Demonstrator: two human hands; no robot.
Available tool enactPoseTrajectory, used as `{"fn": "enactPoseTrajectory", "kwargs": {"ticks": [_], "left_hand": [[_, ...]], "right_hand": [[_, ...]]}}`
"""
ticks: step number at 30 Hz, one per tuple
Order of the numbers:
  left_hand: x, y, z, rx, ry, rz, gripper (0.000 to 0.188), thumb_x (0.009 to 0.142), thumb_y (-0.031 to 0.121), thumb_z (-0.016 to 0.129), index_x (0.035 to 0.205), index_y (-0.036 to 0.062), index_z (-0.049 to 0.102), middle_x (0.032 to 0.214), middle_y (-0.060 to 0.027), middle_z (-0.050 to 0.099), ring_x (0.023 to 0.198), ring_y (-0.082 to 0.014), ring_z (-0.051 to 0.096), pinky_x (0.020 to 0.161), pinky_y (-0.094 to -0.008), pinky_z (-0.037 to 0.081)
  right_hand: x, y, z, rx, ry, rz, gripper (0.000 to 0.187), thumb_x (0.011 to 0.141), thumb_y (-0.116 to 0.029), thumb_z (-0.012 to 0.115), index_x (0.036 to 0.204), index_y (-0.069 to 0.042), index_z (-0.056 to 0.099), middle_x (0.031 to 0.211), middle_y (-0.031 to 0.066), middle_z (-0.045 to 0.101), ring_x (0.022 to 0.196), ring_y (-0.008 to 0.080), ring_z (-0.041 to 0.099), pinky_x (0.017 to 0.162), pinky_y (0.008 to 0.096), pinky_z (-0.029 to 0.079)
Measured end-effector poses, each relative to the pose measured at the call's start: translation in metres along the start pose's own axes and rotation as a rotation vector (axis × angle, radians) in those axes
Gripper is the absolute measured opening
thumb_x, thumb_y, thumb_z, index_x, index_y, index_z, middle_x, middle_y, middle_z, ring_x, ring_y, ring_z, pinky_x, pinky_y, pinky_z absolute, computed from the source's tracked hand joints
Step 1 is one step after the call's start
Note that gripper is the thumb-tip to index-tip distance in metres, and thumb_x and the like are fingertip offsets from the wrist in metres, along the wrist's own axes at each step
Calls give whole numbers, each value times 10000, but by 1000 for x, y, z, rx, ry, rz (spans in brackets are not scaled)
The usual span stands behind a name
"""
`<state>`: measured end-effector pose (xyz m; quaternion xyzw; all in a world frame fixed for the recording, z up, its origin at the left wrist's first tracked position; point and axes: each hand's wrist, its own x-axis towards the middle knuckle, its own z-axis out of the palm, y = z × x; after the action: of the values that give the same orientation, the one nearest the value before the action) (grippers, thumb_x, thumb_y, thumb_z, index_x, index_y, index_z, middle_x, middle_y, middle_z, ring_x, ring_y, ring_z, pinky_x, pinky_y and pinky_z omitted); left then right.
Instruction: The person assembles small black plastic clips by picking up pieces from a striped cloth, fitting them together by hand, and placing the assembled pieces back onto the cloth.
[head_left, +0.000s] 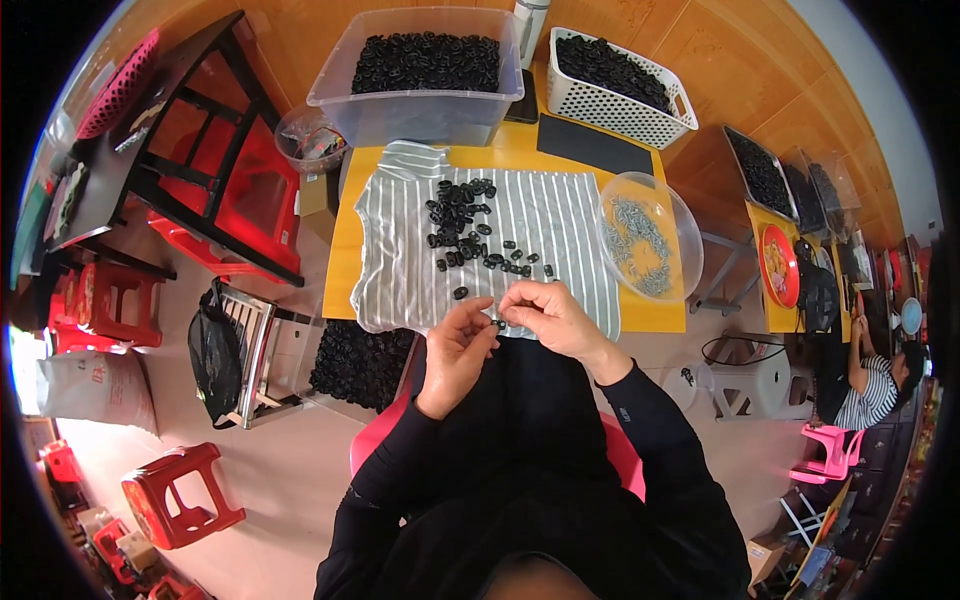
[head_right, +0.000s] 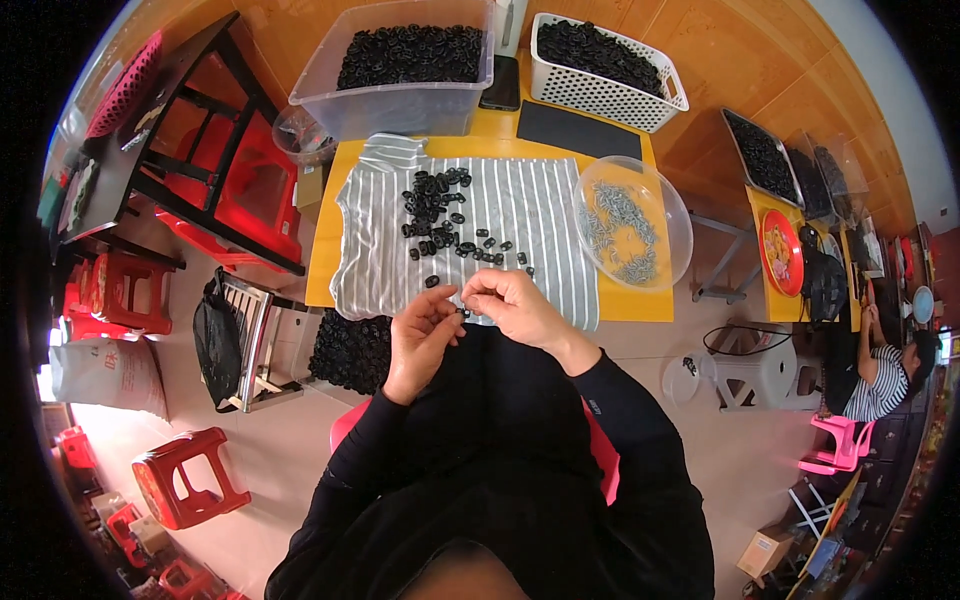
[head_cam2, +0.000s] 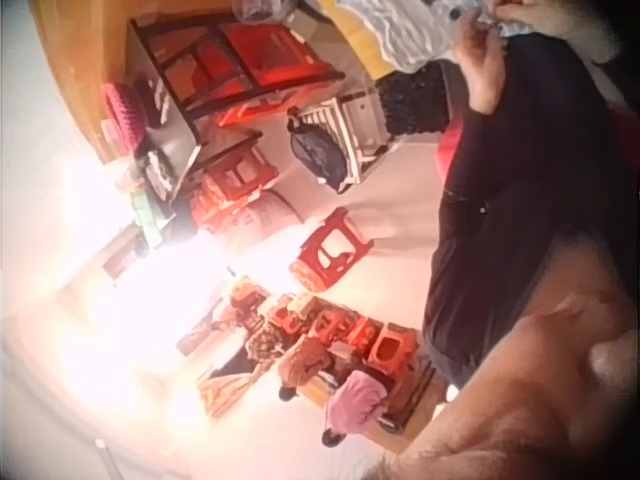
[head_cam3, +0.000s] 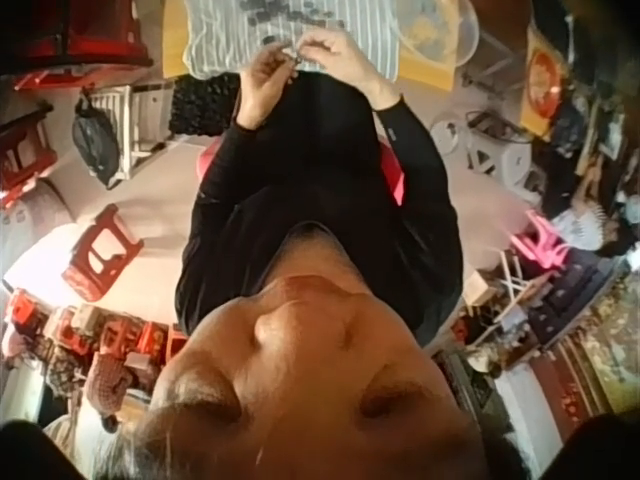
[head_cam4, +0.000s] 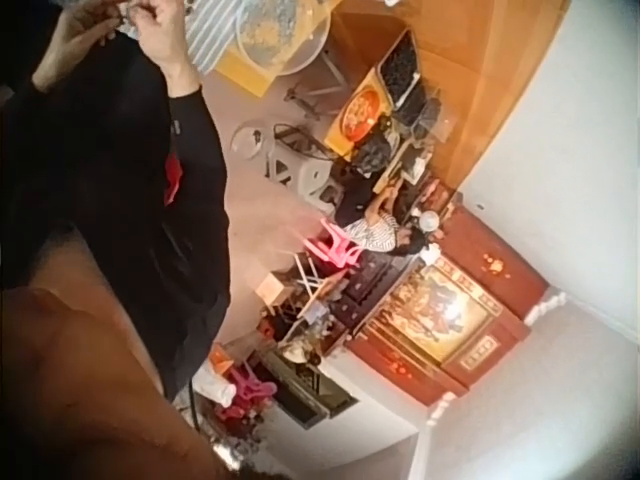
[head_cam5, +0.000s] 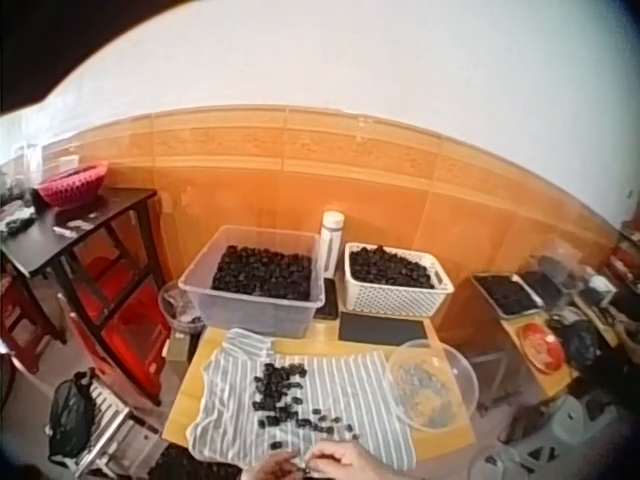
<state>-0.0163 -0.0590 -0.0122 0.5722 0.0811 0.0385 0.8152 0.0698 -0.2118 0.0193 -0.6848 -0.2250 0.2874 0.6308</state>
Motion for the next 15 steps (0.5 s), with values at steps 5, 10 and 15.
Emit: {"fn": "enactPoseTrajectory", "kwargs": {"ticks": [5, 10, 15], "left_hand": [[0, -1, 1, 92, -41, 72, 335, 816, -62, 575, 1144, 0, 544, 794, -8, 567, 656, -51, 544, 548, -184, 450], [-1, -2, 1, 93, -33, 74, 317, 820, -65, 567, 1130, 1, 555, 782, -5, 568, 654, -51, 543, 548, -184, 449], [-4, 1, 5, 71, -6, 75, 291, 818, -71, 564, 1099, 3, 577, 782, -1, 566, 657, -49, 545, 554, -185, 453]], "right_hand": [[0, 1, 3, -96, -5, -30, 65, 859, 8, 520, 843, 23, 581, 722, 0, 557, 671, 64, 480, 612, 223, 408], [-1, -1, 5, -98, -24, -35, 58, 856, 0, 528, 831, 23, 575, 701, 15, 554, 663, 63, 482, 599, 232, 407], [-1, -4, 5, -143, -39, -36, 72, 856, -20, 548, 800, 23, 562, 696, 23, 557, 664, 58, 483, 594, 238, 409]]}}
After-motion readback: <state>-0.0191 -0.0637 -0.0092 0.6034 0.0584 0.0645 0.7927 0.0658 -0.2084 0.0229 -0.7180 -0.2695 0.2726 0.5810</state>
